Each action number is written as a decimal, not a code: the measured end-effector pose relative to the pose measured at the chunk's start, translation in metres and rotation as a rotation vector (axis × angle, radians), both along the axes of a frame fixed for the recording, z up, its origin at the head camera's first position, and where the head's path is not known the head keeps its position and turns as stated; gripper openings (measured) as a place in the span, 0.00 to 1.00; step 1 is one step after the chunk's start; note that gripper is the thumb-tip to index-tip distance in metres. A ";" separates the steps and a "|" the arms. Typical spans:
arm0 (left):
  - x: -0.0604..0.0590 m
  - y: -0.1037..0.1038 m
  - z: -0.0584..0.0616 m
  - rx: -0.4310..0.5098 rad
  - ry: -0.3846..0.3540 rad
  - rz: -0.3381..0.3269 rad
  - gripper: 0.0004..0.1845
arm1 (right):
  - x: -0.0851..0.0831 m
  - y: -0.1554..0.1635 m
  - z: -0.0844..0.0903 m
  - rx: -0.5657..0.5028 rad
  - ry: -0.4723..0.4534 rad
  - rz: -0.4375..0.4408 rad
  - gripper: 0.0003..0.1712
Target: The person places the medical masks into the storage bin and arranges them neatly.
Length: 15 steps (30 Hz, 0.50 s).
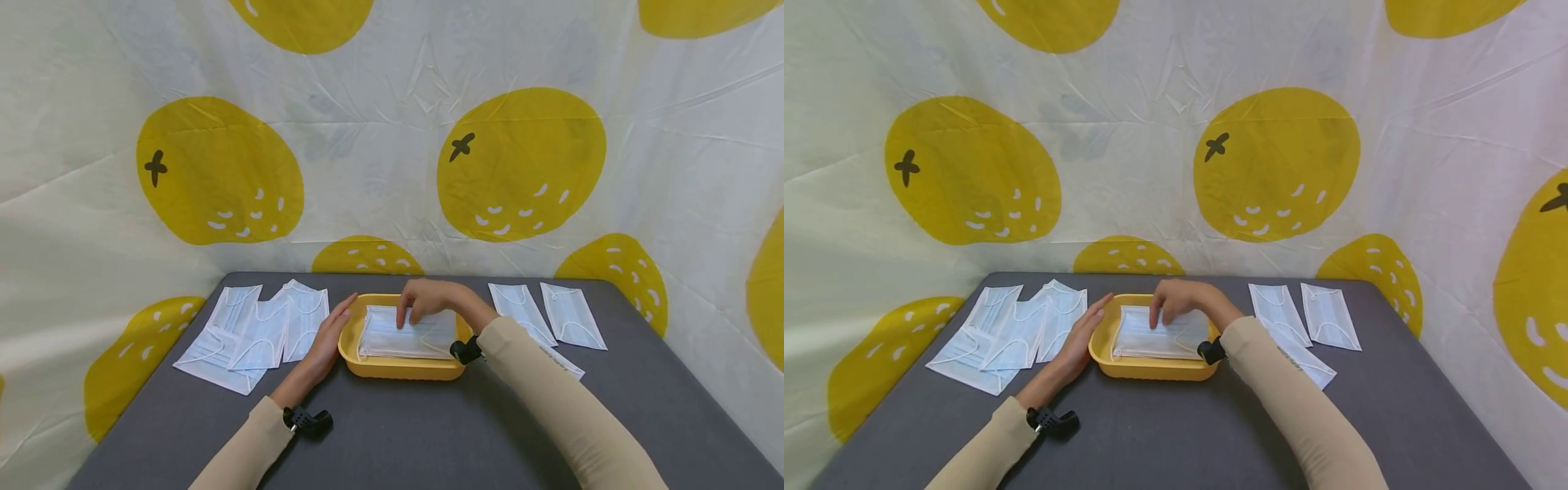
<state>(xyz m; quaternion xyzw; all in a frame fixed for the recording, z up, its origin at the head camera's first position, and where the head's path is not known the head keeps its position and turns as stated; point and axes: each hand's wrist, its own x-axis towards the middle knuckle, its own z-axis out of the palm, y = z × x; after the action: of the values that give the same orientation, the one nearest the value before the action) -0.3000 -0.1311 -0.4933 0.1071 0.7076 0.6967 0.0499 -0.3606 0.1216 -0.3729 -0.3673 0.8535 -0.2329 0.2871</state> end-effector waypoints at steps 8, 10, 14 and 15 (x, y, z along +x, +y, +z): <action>-0.002 -0.001 0.000 0.010 0.010 -0.008 0.27 | -0.001 -0.006 -0.003 0.055 0.057 -0.001 0.21; -0.002 -0.001 0.000 0.010 0.010 -0.008 0.27 | -0.002 -0.006 -0.005 0.065 0.071 0.000 0.23; -0.001 -0.001 0.000 0.006 0.007 -0.006 0.27 | -0.005 -0.007 -0.009 0.086 0.087 -0.006 0.28; -0.001 0.000 0.000 0.006 0.008 -0.006 0.27 | -0.006 -0.007 -0.010 0.090 0.089 -0.008 0.29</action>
<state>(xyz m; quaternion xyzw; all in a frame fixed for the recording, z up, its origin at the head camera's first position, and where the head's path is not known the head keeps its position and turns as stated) -0.3008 -0.1315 -0.4930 0.1121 0.7054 0.6982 0.0488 -0.3664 0.1147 -0.3833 -0.3606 0.8765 -0.1787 0.2642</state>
